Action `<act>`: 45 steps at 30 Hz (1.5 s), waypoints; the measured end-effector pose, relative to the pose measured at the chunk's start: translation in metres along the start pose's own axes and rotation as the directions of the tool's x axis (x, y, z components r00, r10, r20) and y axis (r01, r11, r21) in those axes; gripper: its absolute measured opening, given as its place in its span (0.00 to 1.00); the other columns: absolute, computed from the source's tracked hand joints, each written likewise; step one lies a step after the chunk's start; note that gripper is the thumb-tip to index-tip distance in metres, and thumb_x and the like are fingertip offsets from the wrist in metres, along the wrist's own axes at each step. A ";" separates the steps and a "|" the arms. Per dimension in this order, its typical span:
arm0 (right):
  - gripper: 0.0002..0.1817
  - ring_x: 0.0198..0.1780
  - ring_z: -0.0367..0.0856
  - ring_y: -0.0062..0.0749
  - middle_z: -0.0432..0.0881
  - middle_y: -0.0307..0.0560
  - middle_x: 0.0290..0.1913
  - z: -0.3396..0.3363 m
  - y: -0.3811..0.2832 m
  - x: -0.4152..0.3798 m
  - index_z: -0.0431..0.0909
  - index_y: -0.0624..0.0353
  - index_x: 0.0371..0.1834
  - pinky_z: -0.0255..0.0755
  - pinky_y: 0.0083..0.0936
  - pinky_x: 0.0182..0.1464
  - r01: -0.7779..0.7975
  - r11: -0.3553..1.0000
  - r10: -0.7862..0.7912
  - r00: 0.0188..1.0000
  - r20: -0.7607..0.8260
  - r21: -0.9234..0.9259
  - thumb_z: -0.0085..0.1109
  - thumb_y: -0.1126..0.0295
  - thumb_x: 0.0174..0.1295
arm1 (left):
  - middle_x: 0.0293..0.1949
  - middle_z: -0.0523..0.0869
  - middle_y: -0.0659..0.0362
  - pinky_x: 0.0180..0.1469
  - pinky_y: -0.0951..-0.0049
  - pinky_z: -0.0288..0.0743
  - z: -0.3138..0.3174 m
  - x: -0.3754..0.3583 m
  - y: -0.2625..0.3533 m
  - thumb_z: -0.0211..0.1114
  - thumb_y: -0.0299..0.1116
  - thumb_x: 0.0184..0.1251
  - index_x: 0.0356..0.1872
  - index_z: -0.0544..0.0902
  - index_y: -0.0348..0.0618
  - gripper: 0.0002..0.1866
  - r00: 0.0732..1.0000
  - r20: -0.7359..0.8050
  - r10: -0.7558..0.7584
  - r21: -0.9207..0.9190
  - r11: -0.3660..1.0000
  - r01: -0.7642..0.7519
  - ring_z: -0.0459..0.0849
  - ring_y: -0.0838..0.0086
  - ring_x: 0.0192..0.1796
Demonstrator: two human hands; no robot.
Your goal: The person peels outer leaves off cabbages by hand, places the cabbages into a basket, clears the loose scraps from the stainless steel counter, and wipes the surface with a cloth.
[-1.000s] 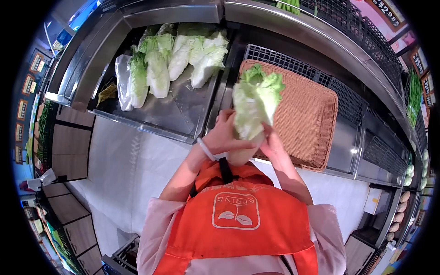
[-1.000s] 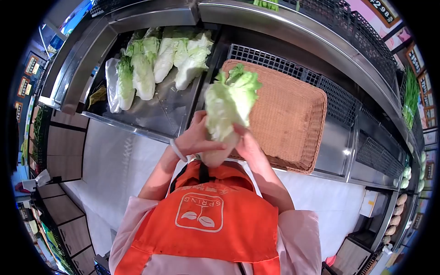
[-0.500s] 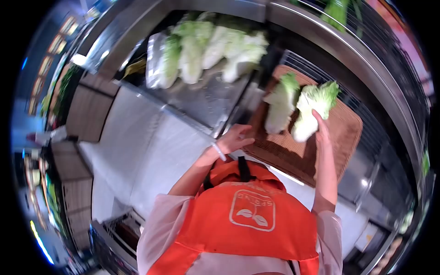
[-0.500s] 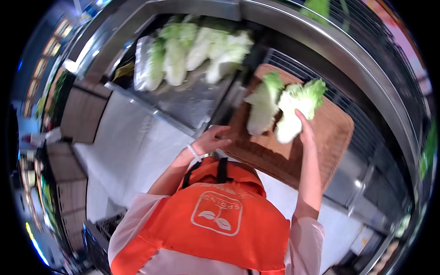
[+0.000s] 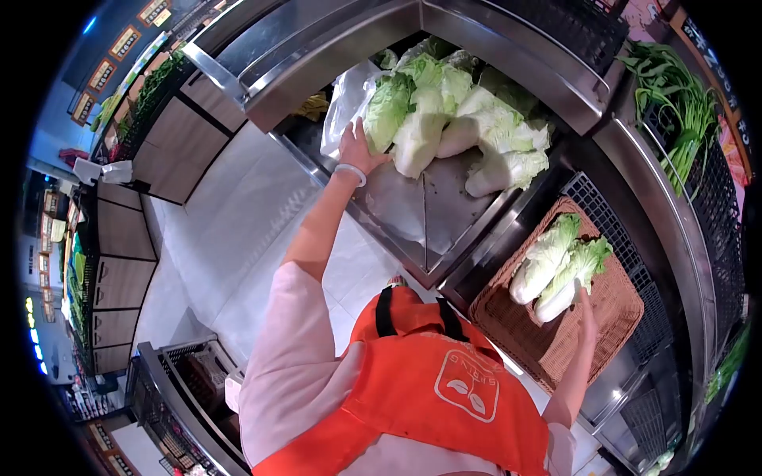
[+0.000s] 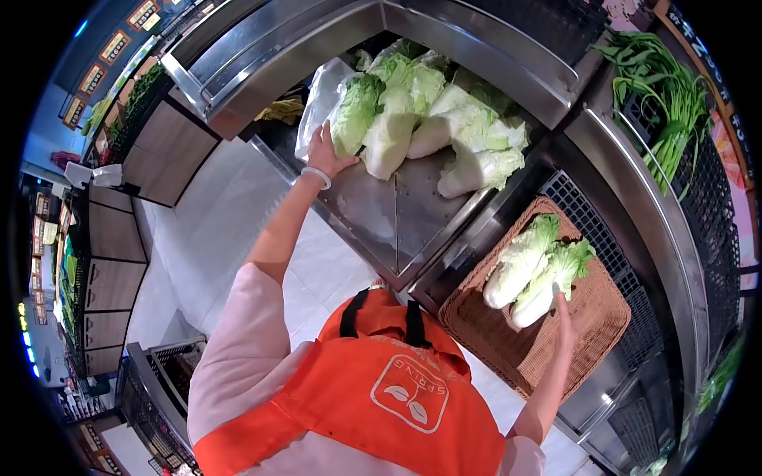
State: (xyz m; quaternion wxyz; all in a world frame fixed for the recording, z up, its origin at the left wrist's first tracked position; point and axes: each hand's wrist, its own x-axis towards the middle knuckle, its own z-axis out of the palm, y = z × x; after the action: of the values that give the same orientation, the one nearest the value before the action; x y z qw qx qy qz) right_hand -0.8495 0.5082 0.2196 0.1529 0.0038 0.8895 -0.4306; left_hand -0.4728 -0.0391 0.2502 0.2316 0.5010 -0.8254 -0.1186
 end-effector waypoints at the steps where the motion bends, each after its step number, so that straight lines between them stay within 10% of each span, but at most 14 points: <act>1: 0.54 0.72 0.48 0.48 0.48 0.59 0.72 -0.002 0.000 -0.003 0.43 0.59 0.72 0.48 0.49 0.67 0.092 0.996 -0.091 0.995 -0.038 0.016 0.65 0.46 0.50 | 0.63 0.60 0.40 0.63 0.58 0.60 0.007 0.011 -0.004 0.79 0.50 0.31 0.68 0.53 0.41 0.60 0.999 0.048 0.018 0.045 0.999 -0.020 0.61 0.49 0.65; 6: 0.48 0.71 0.52 0.49 0.47 0.65 0.71 0.015 -0.089 -0.108 0.45 0.67 0.70 0.50 0.43 0.69 0.304 0.953 -0.298 0.943 -0.146 0.020 0.64 0.57 0.55 | 0.60 0.62 0.44 0.61 0.54 0.61 0.022 0.027 -0.005 0.81 0.45 0.26 0.69 0.47 0.43 0.65 0.991 0.128 0.037 0.149 0.987 -0.056 0.64 0.48 0.61; 13: 0.35 0.68 0.59 0.44 0.58 0.57 0.67 0.088 -0.130 -0.149 0.54 0.61 0.68 0.63 0.37 0.64 0.503 0.861 -0.499 0.864 -0.066 0.077 0.60 0.69 0.59 | 0.51 0.71 0.46 0.56 0.57 0.68 0.009 0.040 -0.032 0.79 0.37 0.34 0.65 0.54 0.39 0.54 0.997 0.049 0.056 -0.166 0.985 -0.047 0.71 0.53 0.55; 16: 0.34 0.67 0.60 0.43 0.59 0.54 0.68 0.119 -0.165 -0.171 0.56 0.61 0.67 0.64 0.36 0.62 0.565 0.821 -0.569 0.822 0.032 0.085 0.60 0.71 0.59 | 0.47 0.76 0.49 0.52 0.64 0.73 -0.023 0.037 -0.042 0.77 0.37 0.38 0.62 0.57 0.32 0.49 0.951 0.310 -0.016 -0.706 0.666 0.241 0.77 0.61 0.50; 22: 0.30 0.63 0.66 0.40 0.63 0.51 0.64 0.179 -0.201 -0.200 0.65 0.57 0.62 0.72 0.30 0.56 0.676 0.708 -0.696 0.620 0.362 0.203 0.62 0.77 0.54 | 0.52 0.76 0.50 0.54 0.67 0.73 -0.091 -0.038 -0.032 0.65 0.25 0.50 0.61 0.61 0.31 0.35 0.834 0.528 0.162 -0.837 -0.066 0.543 0.79 0.68 0.51; 30: 0.39 0.59 0.69 0.36 0.70 0.54 0.58 0.164 -0.189 -0.231 0.55 0.69 0.66 0.64 0.28 0.61 -0.126 0.825 -0.465 0.403 0.788 0.551 0.65 0.64 0.56 | 0.59 0.72 0.52 0.61 0.64 0.68 -0.083 -0.158 0.052 0.63 0.28 0.52 0.65 0.59 0.36 0.37 0.703 0.548 0.454 -0.614 -0.353 0.706 0.74 0.64 0.59; 34: 0.45 0.61 0.66 0.33 0.67 0.49 0.61 0.117 -0.169 -0.230 0.50 0.63 0.70 0.60 0.29 0.62 -0.384 0.673 -0.561 0.292 0.774 0.632 0.67 0.61 0.54 | 0.54 0.74 0.56 0.53 0.73 0.71 -0.065 -0.192 0.116 0.66 0.28 0.47 0.65 0.58 0.36 0.41 0.634 0.573 0.519 -0.742 0.000 0.670 0.75 0.72 0.53; 37: 0.38 0.59 0.69 0.29 0.71 0.44 0.57 0.061 -0.149 -0.239 0.59 0.59 0.65 0.65 0.29 0.59 -0.507 0.623 -0.397 0.451 0.799 0.596 0.68 0.62 0.53 | 0.59 0.68 0.53 0.61 0.69 0.62 -0.065 -0.216 0.186 0.72 0.33 0.43 0.67 0.55 0.35 0.48 0.548 0.607 0.576 -0.745 0.171 0.645 0.68 0.68 0.60; 41: 0.35 0.56 0.71 0.29 0.74 0.44 0.54 0.036 -0.064 -0.196 0.64 0.58 0.62 0.68 0.27 0.56 -0.533 0.507 -0.412 0.541 0.734 0.677 0.69 0.66 0.50 | 0.68 0.52 0.42 0.70 0.64 0.50 -0.052 -0.239 0.255 0.75 0.49 0.42 0.68 0.50 0.30 0.57 0.509 0.506 0.697 -0.709 0.672 -0.216 0.54 0.54 0.70; 45: 0.32 0.56 0.74 0.36 0.75 0.46 0.54 -0.035 -0.023 -0.175 0.66 0.61 0.60 0.68 0.33 0.60 -0.534 0.437 -0.227 0.713 0.663 0.724 0.68 0.72 0.50 | 0.68 0.46 0.35 0.71 0.61 0.45 -0.034 -0.265 0.310 0.72 0.62 0.39 0.66 0.44 0.21 0.66 0.336 0.687 0.644 -0.624 0.760 -0.183 0.46 0.48 0.72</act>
State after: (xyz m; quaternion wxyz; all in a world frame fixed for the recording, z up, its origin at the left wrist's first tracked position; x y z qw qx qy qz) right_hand -0.6957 0.5428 0.3059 0.4831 0.0147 0.3999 -0.7788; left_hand -0.5917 0.3412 0.3426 -0.0971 0.0634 -0.8724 -0.4749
